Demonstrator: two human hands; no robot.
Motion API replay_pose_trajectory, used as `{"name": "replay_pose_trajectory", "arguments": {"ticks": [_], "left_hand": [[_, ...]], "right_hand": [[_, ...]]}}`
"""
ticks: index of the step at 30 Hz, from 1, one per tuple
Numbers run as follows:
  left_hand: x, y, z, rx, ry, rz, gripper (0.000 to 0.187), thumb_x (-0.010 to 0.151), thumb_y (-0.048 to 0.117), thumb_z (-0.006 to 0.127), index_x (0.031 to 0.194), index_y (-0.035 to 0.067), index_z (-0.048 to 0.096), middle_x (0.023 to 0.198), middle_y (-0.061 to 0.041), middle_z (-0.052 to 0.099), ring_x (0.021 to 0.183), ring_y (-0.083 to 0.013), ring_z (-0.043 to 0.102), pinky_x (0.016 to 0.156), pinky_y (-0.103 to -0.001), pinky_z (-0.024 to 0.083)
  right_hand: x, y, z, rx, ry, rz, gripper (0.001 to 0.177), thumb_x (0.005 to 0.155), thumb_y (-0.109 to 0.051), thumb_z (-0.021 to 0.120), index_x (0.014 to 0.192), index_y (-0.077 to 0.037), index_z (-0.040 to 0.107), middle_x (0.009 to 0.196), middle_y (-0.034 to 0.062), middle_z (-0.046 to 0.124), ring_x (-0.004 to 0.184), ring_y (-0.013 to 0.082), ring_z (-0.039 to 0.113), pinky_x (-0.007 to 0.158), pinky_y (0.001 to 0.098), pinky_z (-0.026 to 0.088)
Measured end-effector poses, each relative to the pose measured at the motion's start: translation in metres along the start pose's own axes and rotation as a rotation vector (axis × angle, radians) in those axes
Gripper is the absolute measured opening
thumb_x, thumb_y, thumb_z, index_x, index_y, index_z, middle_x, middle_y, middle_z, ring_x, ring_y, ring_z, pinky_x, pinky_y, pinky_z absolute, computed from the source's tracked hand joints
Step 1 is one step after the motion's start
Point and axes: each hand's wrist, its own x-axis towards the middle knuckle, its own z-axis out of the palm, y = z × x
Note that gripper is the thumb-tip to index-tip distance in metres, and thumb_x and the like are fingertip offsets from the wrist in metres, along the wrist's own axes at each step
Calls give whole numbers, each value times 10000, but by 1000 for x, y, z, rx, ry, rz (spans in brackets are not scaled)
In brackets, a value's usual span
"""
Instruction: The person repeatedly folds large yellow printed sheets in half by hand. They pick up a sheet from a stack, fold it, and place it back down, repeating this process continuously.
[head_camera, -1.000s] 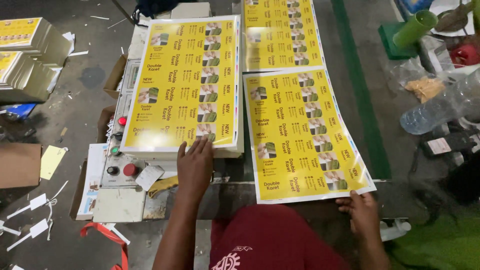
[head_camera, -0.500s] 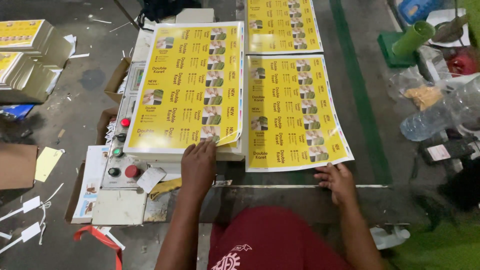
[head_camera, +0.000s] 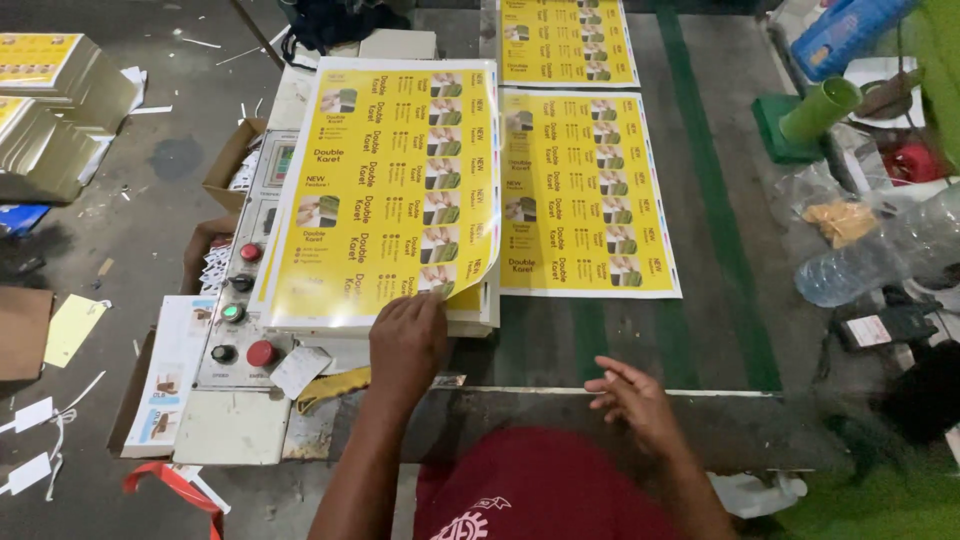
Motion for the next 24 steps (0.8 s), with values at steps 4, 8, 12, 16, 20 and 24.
{"name": "replay_pose_trajectory", "arguments": {"ticks": [4, 8, 12, 16, 20, 24], "left_hand": [[9, 20, -10, -163, 52, 67, 168, 889, 62, 680, 1049, 15, 662, 1011, -132, 739, 867, -322, 695, 818, -421, 537], [5, 46, -5, -303, 35, 191, 164, 864, 52, 723, 1018, 3, 696, 1085, -128, 745, 951, -294, 713, 887, -415, 545], [-16, 64, 17, -382, -75, 355, 209, 882, 149, 725, 1030, 6, 688, 1107, -125, 712, 1035, -283, 679, 949, -414, 486], [-34, 73, 32, -390, -165, 378, 223, 911, 165, 710, 1054, -6, 717, 1202, -148, 726, 1149, -307, 676, 1030, -436, 458], [-32, 77, 25, -379, -252, 424, 234, 961, 221, 654, 1070, 20, 700, 1213, -134, 710, 1175, -308, 646, 1085, -492, 412], [-29, 74, 20, -401, -258, 369, 244, 977, 229, 642, 1094, 28, 717, 1208, -119, 717, 1235, -312, 631, 1115, -524, 386]], "right_hand": [[12, 9, 15, -27, -113, -1, 475, 1016, -161, 537, 1472, -37, 575, 1090, 220, 791, 788, 283, 723, 627, 363, 533], [-3, -15, 44, -122, -288, -97, 536, 981, -199, 583, 1483, -15, 547, 1140, 196, 793, 784, 216, 716, 610, 308, 534], [-6, -17, 58, -108, -376, -196, 573, 968, -192, 564, 1496, 2, 455, 1185, 208, 767, 823, 258, 733, 597, 318, 585], [8, 9, 54, 212, -270, -177, 382, 1030, -248, 561, 1077, 113, 678, 839, 191, 680, 671, 239, 609, 563, 397, 555], [9, 17, 47, 322, -80, -126, 315, 1018, -134, 572, 1228, 98, 605, 928, 211, 691, 669, 240, 623, 499, 367, 523], [-7, -1, 38, 373, 118, -193, 286, 1039, -109, 537, 1208, 114, 592, 893, 219, 691, 639, 228, 608, 489, 333, 467]]}}
